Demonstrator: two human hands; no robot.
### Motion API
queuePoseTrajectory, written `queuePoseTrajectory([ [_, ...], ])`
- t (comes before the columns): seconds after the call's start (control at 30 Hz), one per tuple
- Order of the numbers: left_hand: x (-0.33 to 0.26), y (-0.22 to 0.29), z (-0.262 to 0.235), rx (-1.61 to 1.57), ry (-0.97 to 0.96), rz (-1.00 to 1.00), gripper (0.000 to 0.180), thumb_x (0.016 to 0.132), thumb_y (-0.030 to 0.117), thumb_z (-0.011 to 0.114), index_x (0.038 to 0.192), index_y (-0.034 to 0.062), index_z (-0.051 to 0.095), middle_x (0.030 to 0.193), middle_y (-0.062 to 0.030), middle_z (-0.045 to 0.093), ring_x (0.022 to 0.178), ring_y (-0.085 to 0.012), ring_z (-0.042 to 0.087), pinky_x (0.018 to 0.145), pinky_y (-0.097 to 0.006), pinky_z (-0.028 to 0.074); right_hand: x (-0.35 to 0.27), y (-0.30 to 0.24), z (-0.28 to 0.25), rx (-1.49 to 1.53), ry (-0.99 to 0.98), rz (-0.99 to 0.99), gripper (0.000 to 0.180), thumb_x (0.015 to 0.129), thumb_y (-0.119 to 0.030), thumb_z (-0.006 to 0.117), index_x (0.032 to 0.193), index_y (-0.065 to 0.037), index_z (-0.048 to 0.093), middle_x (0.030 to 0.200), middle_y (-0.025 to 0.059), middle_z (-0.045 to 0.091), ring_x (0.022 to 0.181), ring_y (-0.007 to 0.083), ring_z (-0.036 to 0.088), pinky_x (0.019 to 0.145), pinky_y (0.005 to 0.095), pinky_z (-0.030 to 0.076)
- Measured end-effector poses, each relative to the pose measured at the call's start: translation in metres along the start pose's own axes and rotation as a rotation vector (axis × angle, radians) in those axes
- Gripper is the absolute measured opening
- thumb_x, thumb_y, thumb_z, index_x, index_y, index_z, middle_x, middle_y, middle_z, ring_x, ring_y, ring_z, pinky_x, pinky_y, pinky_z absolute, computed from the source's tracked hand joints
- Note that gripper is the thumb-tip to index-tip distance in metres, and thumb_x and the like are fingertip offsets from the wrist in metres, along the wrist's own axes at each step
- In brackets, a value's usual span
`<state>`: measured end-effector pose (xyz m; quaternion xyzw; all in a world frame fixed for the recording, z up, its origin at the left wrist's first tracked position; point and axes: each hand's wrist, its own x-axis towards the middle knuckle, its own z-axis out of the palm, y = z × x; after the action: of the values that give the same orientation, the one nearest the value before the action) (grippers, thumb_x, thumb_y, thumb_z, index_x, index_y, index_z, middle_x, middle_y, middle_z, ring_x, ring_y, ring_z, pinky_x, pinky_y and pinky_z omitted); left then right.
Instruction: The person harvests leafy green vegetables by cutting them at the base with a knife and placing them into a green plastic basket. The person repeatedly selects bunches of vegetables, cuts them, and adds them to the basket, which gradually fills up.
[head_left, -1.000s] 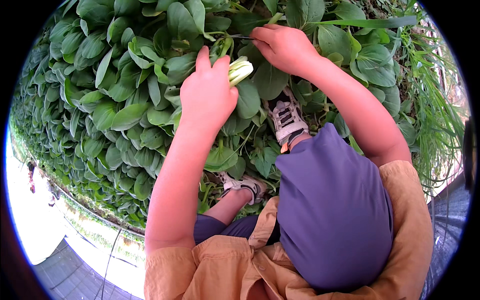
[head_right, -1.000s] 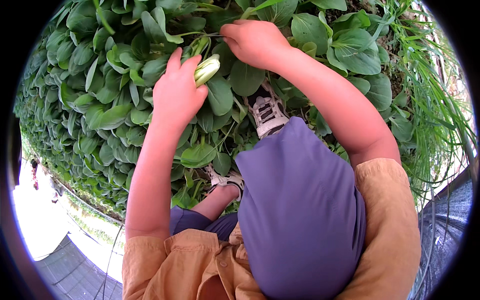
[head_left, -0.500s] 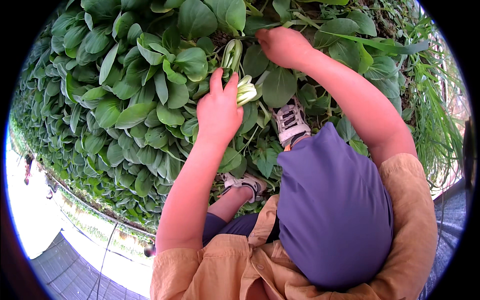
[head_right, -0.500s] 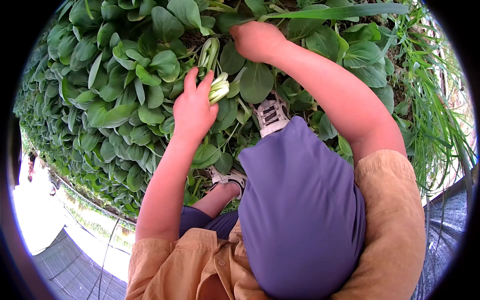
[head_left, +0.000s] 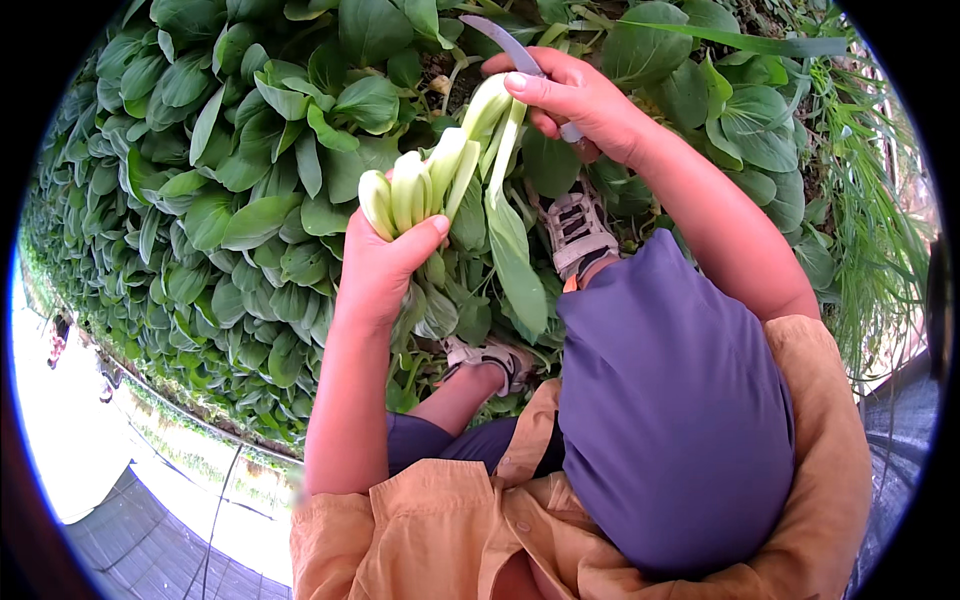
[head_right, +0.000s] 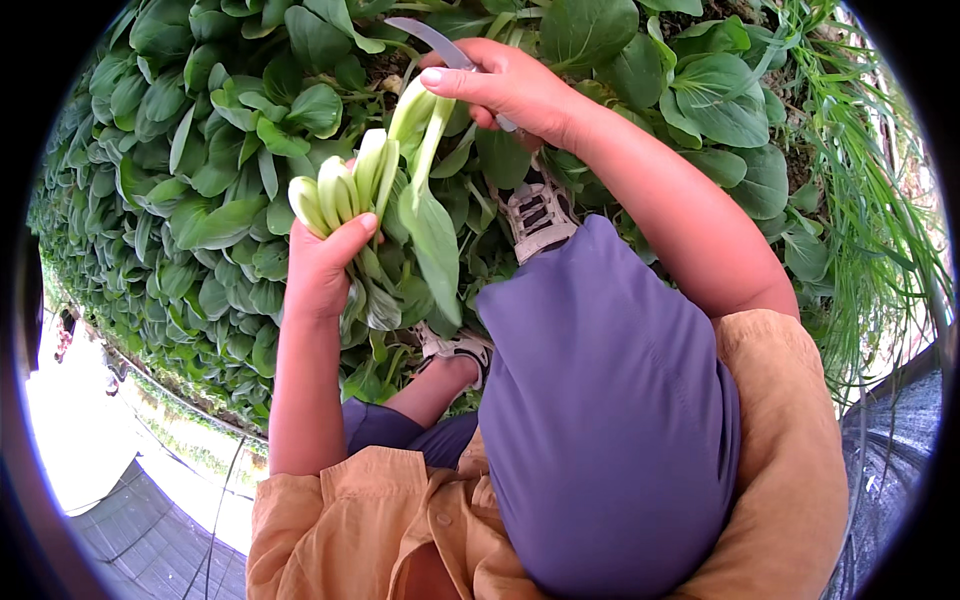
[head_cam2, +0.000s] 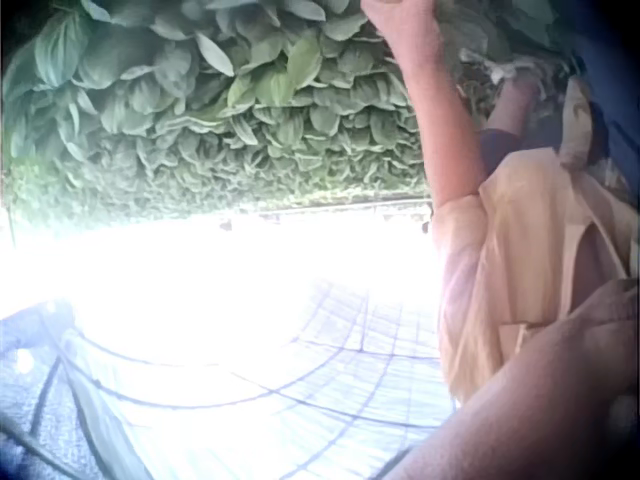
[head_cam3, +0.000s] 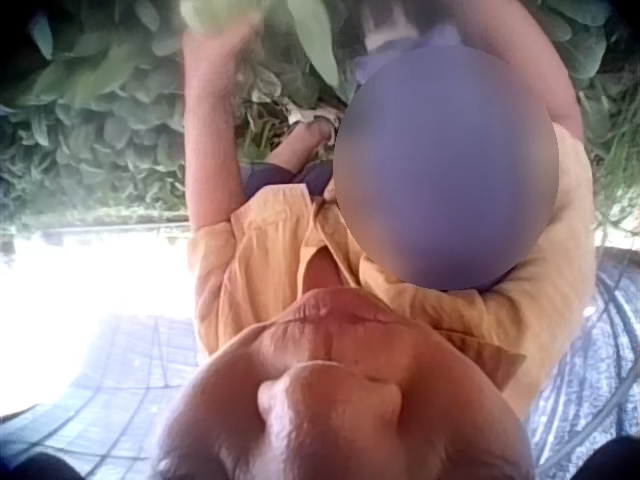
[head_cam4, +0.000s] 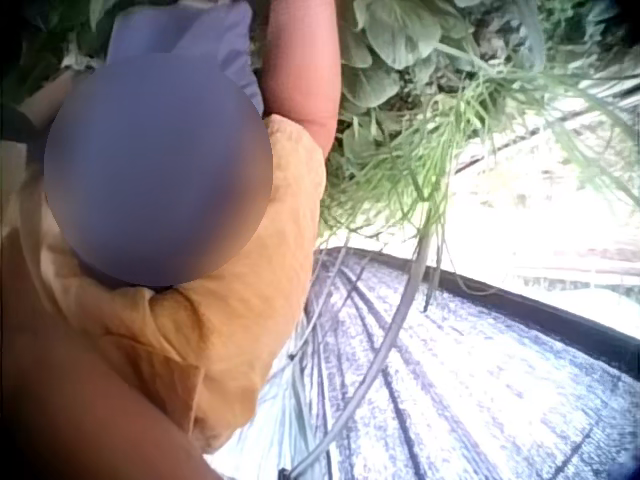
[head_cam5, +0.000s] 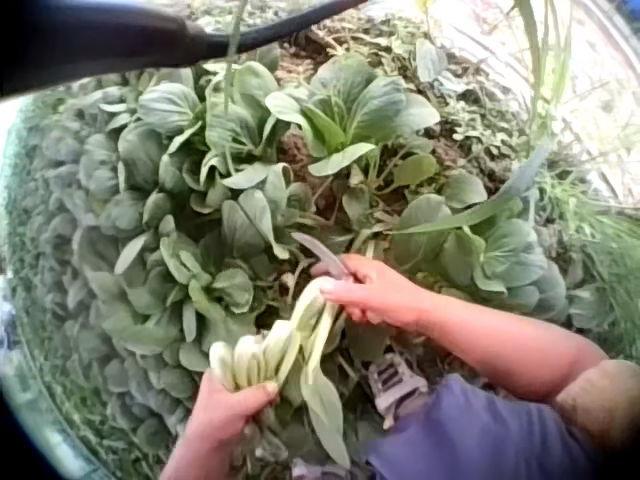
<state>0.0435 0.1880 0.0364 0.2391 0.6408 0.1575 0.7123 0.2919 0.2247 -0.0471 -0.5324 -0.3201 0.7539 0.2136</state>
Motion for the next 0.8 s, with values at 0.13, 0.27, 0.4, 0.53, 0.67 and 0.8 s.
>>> queuePoseTrajectory([
  [0.13, -0.006, 0.014, -0.002, -0.204, -0.070, 0.059, 0.063, 0.076, 0.007, 0.071, 0.134, -0.0014, 0.049, 0.125, -0.0149, 0.061, 0.083, -0.0157, 0.061, 0.080, -0.031, 0.052, -0.007, -0.016, -0.002, 0.181, -0.002, -0.062, 0.046, 0.085, -0.036, 0.071, 0.119, -0.006, 0.061, 0.064, -0.0053, 0.051, 0.056, 0.0016, 0.044, 0.051, 0.0174, 0.032],
  [0.27, -0.005, 0.032, -0.011, -0.316, -0.050, 0.300, 0.058, 0.083, 0.006, 0.064, 0.137, -0.0019, 0.044, 0.126, -0.0217, 0.061, 0.086, -0.0195, 0.064, 0.083, -0.034, 0.052, -0.003, -0.023, -0.028, 0.257, 0.214, -0.114, 0.027, 0.093, -0.024, 0.063, 0.111, -0.004, 0.058, 0.071, -0.0001, 0.057, 0.054, 0.0088, 0.051, 0.044, 0.0208, 0.037],
  [0.4, -0.009, 0.038, 0.003, 0.007, 0.075, 0.336, 0.061, 0.082, 0.003, 0.071, 0.136, -0.0036, 0.045, 0.119, -0.0160, 0.065, 0.101, -0.0192, 0.063, 0.094, -0.031, 0.049, -0.021, -0.030, -0.010, -0.091, 0.108, -0.200, 0.038, 0.086, -0.033, 0.072, 0.113, -0.009, 0.063, 0.074, -0.0058, 0.055, 0.060, 0.0012, 0.046, 0.055, 0.0167, 0.037],
  [0.53, 0.003, 0.003, 0.052, 0.126, -0.068, 0.372, 0.074, 0.072, 0.005, 0.082, 0.135, 0.0004, 0.043, 0.108, -0.0068, 0.064, 0.098, -0.0139, 0.062, 0.086, -0.030, 0.051, -0.050, -0.024, 0.047, 0.346, 0.033, -0.125, 0.050, 0.086, -0.042, 0.073, 0.114, -0.004, 0.058, 0.073, -0.0019, 0.056, 0.063, 0.0054, 0.052, 0.054, 0.0220, 0.043],
  [0.67, -0.003, -0.011, 0.058, -0.026, -0.094, 0.068, 0.052, 0.072, 0.010, 0.078, 0.118, -0.0006, 0.056, 0.106, -0.0079, 0.065, 0.097, -0.0150, 0.063, 0.085, -0.031, 0.051, -0.051, -0.002, 0.018, 0.353, 0.196, -0.108, 0.047, 0.099, -0.044, 0.046, 0.121, -0.003, 0.051, 0.090, 0.0034, 0.057, 0.068, 0.0083, 0.053, 0.060, 0.0250, 0.045],
  [0.8, -0.018, -0.017, 0.053, 0.655, -0.225, 0.278, 0.063, 0.068, 0.010, 0.074, 0.127, 0.0017, 0.053, 0.118, -0.0118, 0.063, 0.099, -0.0214, 0.065, 0.089, -0.033, 0.050, -0.034, 0.016, 0.004, -0.092, 0.308, -0.069, 0.035, 0.097, -0.025, 0.047, 0.123, -0.003, 0.053, 0.096, 0.0091, 0.060, 0.076, 0.0192, 0.058, 0.071, 0.0322, 0.050],
])
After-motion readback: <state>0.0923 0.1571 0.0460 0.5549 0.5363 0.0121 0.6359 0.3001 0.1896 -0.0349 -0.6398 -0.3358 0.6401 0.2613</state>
